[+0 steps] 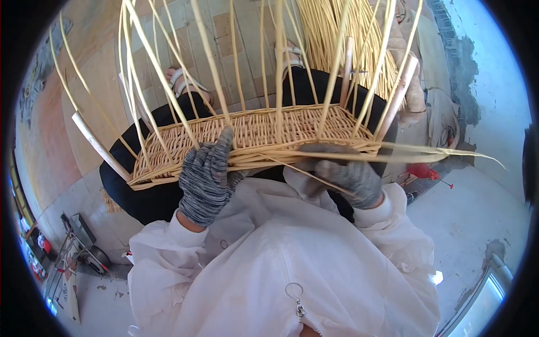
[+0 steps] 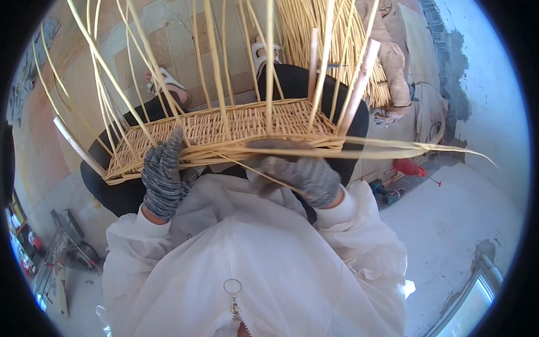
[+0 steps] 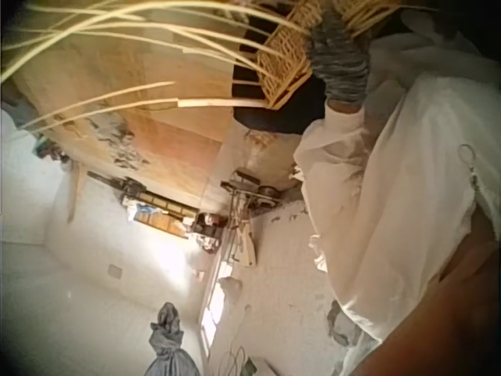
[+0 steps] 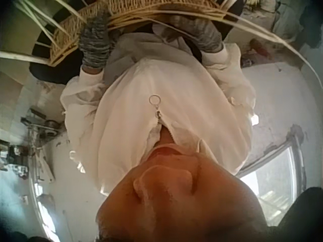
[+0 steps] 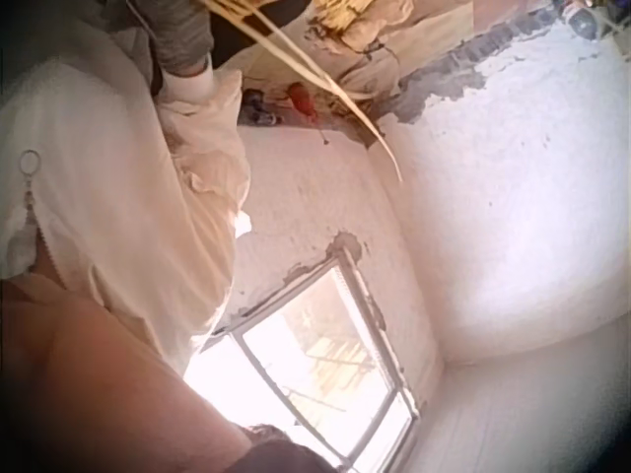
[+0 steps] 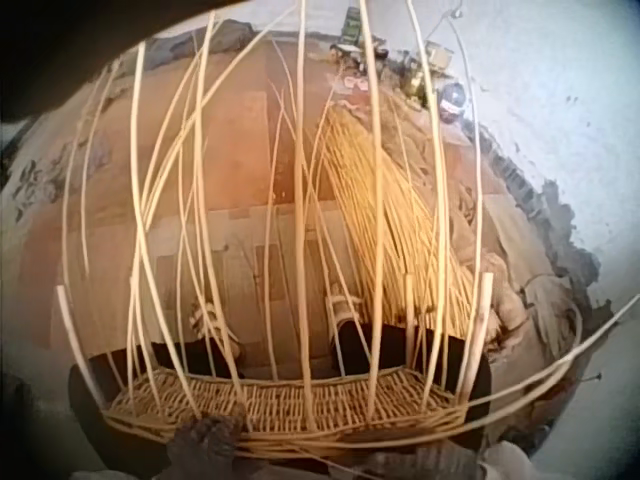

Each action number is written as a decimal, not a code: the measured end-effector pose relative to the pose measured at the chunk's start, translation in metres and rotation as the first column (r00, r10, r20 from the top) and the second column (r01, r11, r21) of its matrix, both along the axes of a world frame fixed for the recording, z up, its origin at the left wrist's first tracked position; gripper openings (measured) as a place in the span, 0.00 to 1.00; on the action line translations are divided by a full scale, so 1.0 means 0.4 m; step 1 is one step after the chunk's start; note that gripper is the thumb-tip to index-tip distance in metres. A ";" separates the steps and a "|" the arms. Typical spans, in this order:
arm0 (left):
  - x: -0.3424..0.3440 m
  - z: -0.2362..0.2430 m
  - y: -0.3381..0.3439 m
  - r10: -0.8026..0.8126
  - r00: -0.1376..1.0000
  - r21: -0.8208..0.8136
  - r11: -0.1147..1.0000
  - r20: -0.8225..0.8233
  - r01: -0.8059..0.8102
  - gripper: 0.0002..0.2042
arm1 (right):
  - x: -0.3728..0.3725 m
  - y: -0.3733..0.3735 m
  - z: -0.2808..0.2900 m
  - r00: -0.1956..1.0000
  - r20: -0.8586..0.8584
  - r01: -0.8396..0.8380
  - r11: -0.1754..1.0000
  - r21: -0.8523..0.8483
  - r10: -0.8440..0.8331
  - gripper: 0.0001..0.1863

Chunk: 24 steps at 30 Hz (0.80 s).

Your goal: The person sits on the floor and weaves a rectangular basket using thin, flexible reeds. They interlace the reeds through a vertical frame structure, occasionally using a wooden stick to tighten the weave and adjust the alignment of the strands.

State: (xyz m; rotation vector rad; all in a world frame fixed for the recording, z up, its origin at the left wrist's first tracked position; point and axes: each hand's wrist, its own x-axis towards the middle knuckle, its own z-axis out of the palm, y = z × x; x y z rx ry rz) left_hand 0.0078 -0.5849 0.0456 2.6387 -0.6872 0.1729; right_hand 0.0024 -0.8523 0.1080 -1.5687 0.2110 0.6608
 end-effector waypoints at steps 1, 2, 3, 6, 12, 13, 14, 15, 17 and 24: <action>-0.002 -0.005 -0.003 0.006 1.000 0.001 1.000 0.028 -0.007 0.36 | -0.016 -0.047 0.017 0.992 0.024 0.128 0.991 -0.038 -0.127 0.15; -0.002 -0.004 -0.004 0.012 0.998 0.003 1.000 0.055 -0.012 0.36 | -0.032 -0.091 0.032 0.967 0.056 0.253 0.965 -0.067 -0.250 0.14; 0.004 -0.005 -0.002 0.006 1.000 -0.027 1.000 0.011 -0.006 0.36 | -0.067 -0.161 0.049 0.817 -0.061 0.577 0.813 0.080 -0.574 0.10; 0.002 0.013 -0.015 0.017 0.999 -0.044 0.999 -0.044 -0.019 0.36 | -0.058 -0.264 0.030 0.743 0.108 0.663 0.748 0.016 -0.661 0.08; -0.024 0.128 -0.153 -0.054 0.997 -0.137 0.989 0.048 0.060 0.29 | -0.032 -0.304 -0.038 0.774 0.040 0.605 0.756 0.249 -0.632 0.03; -0.022 0.137 -0.190 -0.127 0.991 -0.233 0.963 0.044 0.133 0.29 | -0.035 -0.300 -0.037 0.763 0.044 0.619 0.748 0.237 -0.645 0.03; -0.011 0.123 -0.229 -0.165 0.986 -0.234 0.958 0.033 0.169 0.28 | -0.036 -0.292 -0.032 0.751 0.049 0.634 0.740 0.225 -0.659 0.04; 0.006 0.090 -0.273 -0.197 0.980 -0.237 0.951 0.025 0.198 0.27 | -0.033 -0.295 -0.025 0.743 0.057 0.643 0.736 0.212 -0.667 0.04; 0.040 0.072 -0.315 -0.246 0.967 -0.128 0.959 0.068 0.253 0.26 | -0.028 -0.298 0.000 0.781 0.094 0.588 0.778 0.222 -0.617 0.04; 0.039 0.017 -0.356 -0.285 0.948 0.130 0.955 0.141 0.268 0.33 | 0.062 -0.263 0.089 0.874 0.351 0.430 0.872 -0.234 -0.336 0.09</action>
